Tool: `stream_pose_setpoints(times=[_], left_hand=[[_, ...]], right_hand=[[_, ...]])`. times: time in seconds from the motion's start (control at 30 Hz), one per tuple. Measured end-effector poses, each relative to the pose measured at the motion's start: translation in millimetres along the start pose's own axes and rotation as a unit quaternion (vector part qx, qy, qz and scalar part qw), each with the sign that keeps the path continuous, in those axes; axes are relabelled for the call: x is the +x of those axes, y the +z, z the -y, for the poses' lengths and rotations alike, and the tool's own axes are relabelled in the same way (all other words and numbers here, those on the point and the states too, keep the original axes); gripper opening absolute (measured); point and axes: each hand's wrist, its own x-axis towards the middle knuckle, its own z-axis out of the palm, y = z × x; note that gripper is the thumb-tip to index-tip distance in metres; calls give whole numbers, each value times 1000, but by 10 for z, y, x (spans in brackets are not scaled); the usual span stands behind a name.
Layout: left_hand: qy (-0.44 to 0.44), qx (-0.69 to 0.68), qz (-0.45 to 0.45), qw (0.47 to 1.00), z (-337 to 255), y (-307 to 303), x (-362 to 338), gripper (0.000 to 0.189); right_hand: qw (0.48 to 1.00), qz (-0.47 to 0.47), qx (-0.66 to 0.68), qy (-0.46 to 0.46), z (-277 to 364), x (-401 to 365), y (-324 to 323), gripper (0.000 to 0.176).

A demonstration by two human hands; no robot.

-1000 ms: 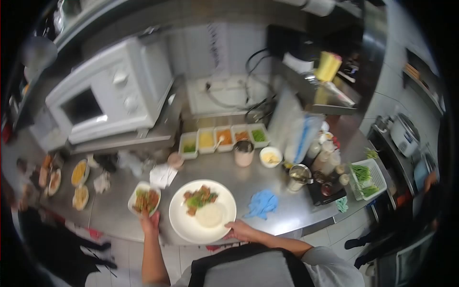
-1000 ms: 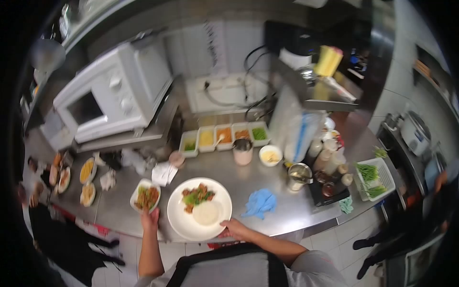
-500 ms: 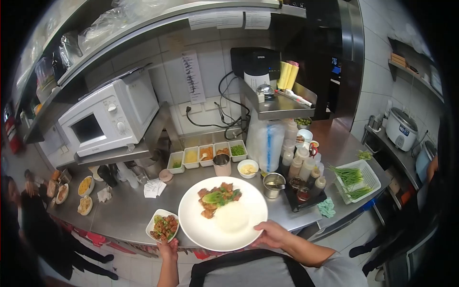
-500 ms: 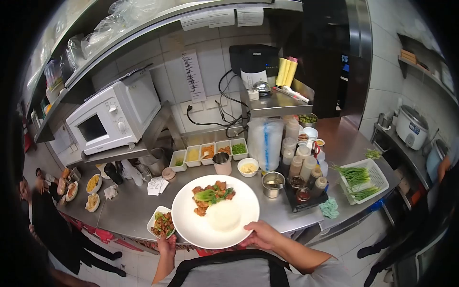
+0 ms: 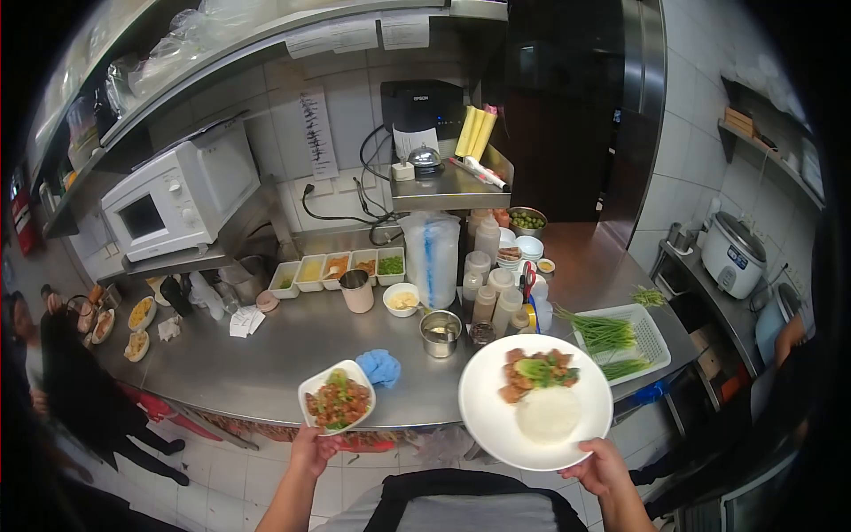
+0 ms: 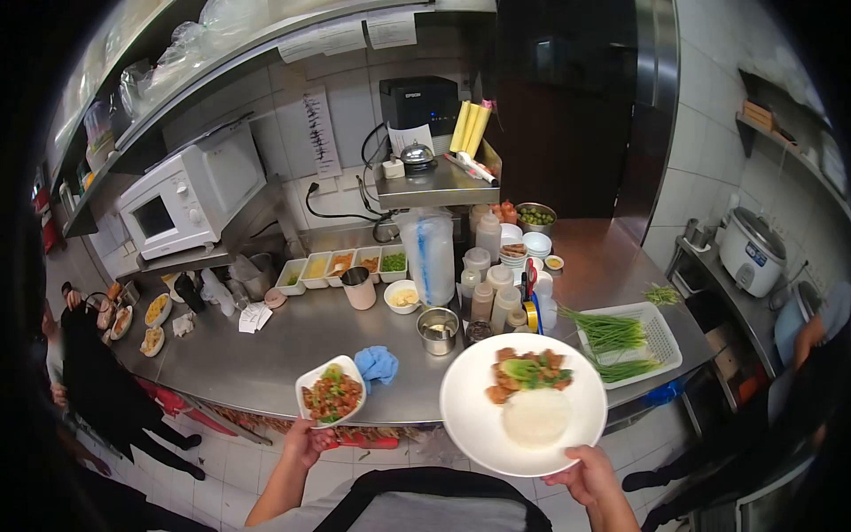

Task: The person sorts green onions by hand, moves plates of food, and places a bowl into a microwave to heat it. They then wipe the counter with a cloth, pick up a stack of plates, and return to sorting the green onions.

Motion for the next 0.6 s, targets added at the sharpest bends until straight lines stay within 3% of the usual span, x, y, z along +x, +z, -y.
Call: stream_pose_setpoints(times=[0.1, 0.13, 0.23, 0.37, 0.6], left_hand=[[-57, -3, 70, 996, 133, 268, 42, 42], [-75, -1, 136, 988, 152, 293, 120, 47], [-76, -10, 100, 992, 149, 740, 121, 41], [-85, 19, 158, 984, 129, 907, 386, 45], [-57, 39, 106, 992, 2, 1272, 337, 46]], right_hand=[[997, -50, 13, -65, 126, -25, -238, 55], [993, -70, 26, -89, 172, -15, -276, 53], [985, -120, 36, -119, 401, 42, -404, 51], [973, -170, 32, -152, 839, 223, -576, 45], [970, -127, 38, -206, 1774, 953, -736, 37]])
